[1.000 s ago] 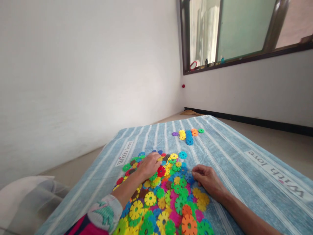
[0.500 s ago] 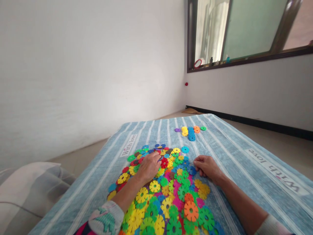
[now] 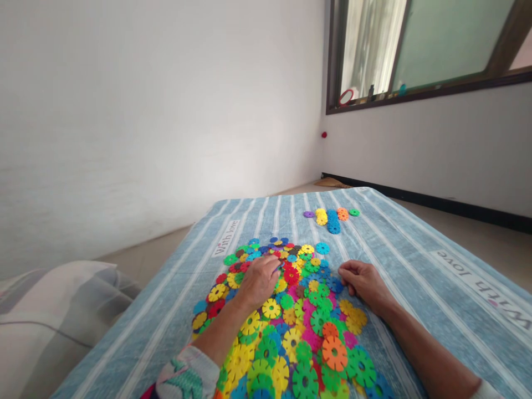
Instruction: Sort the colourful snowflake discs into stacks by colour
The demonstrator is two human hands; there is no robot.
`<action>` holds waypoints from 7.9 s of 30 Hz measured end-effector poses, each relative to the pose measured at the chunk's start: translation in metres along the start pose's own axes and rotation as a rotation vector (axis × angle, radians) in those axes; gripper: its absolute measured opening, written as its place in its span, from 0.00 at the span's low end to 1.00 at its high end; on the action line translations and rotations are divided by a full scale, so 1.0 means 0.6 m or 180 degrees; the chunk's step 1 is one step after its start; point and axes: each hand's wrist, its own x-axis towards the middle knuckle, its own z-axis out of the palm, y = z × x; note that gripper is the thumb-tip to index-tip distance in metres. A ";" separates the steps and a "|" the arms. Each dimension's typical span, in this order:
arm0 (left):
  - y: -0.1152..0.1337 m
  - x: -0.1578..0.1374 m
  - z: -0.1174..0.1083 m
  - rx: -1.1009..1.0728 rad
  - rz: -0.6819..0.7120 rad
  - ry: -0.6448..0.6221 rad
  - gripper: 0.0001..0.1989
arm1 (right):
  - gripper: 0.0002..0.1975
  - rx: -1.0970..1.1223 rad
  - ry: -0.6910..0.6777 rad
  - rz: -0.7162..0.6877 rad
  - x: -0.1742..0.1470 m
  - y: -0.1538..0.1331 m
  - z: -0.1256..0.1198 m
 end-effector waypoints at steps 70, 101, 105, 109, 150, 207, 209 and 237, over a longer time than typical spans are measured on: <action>0.094 -0.021 -0.097 0.0647 -0.0254 -0.1635 0.12 | 0.10 -0.0380 -0.0055 -0.0051 -0.006 0.005 -0.001; 0.142 -0.016 -0.094 0.0759 0.0068 -0.1520 0.12 | 0.08 -0.0173 0.0060 -0.0141 0.004 0.008 0.003; 0.131 -0.017 -0.080 0.0667 0.0145 -0.1446 0.16 | 0.08 -0.0160 0.0059 -0.0131 0.005 0.006 0.002; 0.129 -0.015 -0.077 0.0596 0.0159 -0.1429 0.15 | 0.08 -0.0174 0.0061 -0.0122 0.005 0.003 0.001; 0.090 -0.001 -0.062 -0.0696 -0.0513 -0.0807 0.08 | 0.08 -0.0247 0.0019 -0.0143 -0.003 -0.001 -0.003; 0.122 -0.016 -0.031 -0.1324 -0.0643 -0.1162 0.10 | 0.08 -0.0252 0.0065 -0.0201 0.001 0.007 -0.003; 0.122 -0.015 -0.032 -0.1270 -0.0562 -0.1174 0.09 | 0.08 -0.0270 0.0074 -0.0202 0.001 0.006 -0.003; 0.108 -0.008 -0.035 -0.2929 -0.1985 -0.0648 0.13 | 0.05 -0.2274 -0.1674 -0.1782 -0.060 -0.068 0.034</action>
